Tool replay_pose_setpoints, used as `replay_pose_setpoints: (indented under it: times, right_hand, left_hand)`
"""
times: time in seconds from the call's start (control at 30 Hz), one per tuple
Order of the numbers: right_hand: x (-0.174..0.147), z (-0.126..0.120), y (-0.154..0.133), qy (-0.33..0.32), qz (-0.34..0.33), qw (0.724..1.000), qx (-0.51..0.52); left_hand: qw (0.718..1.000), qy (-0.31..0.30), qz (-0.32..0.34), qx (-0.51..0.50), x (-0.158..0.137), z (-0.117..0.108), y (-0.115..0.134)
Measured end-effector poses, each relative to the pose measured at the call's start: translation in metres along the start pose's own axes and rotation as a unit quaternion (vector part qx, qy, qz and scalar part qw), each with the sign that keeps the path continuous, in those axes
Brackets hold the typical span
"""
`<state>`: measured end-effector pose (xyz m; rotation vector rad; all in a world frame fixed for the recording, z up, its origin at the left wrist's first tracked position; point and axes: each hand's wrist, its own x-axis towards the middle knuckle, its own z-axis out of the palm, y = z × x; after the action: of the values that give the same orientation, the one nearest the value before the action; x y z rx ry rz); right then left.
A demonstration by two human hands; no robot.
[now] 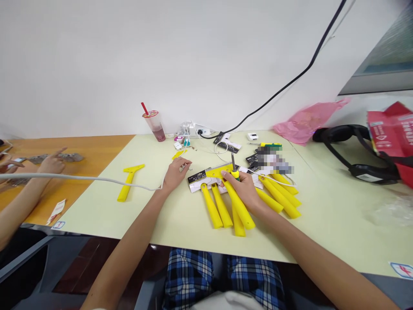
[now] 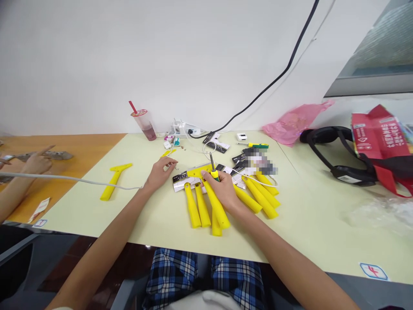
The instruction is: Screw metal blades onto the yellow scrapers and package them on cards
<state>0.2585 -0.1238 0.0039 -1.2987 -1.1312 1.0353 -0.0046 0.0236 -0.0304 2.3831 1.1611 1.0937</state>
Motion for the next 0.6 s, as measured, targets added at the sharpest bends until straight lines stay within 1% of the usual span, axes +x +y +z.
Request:
replay_pose_setpoints:
  times: [0.13, 0.23, 0.33, 0.4, 0.5, 0.57, 0.6]
  right_hand:
    - [0.000, 0.001, -0.003, 0.000, 0.010, 1.000, 0.011]
    - [0.000, 0.000, -0.002, 0.008, 0.006, 1.000, 0.004]
    - [0.000, 0.000, 0.001, 0.003, -0.002, 1.000, -0.008]
    - [0.000, -0.001, 0.002, 0.003, -0.001, 1.000, -0.005]
    - [0.000, 0.000, 0.000, 0.006, 0.006, 1.000, 0.001]
    - [0.000, 0.000, -0.001, 0.009, 0.012, 1.000, -0.003]
    - [0.001, 0.000, -0.001, 0.008, 0.012, 1.000, -0.005]
  left_hand:
    - [1.000, 0.013, -0.017, -0.003, 0.000, 0.002, -0.003]
    - [0.999, 0.021, -0.024, -0.010, 0.000, 0.004, -0.004]
    - [0.999, 0.039, -0.026, -0.008, 0.001, -0.001, -0.003]
    - [0.997, 0.074, -0.026, -0.008, 0.001, -0.009, -0.001]
    - [0.987, 0.150, -0.044, -0.036, 0.006, -0.022, 0.001]
    - [0.976, 0.193, -0.068, -0.073, 0.017, -0.027, -0.001]
    - [0.972, 0.201, -0.078, -0.090, 0.025, -0.029, -0.004]
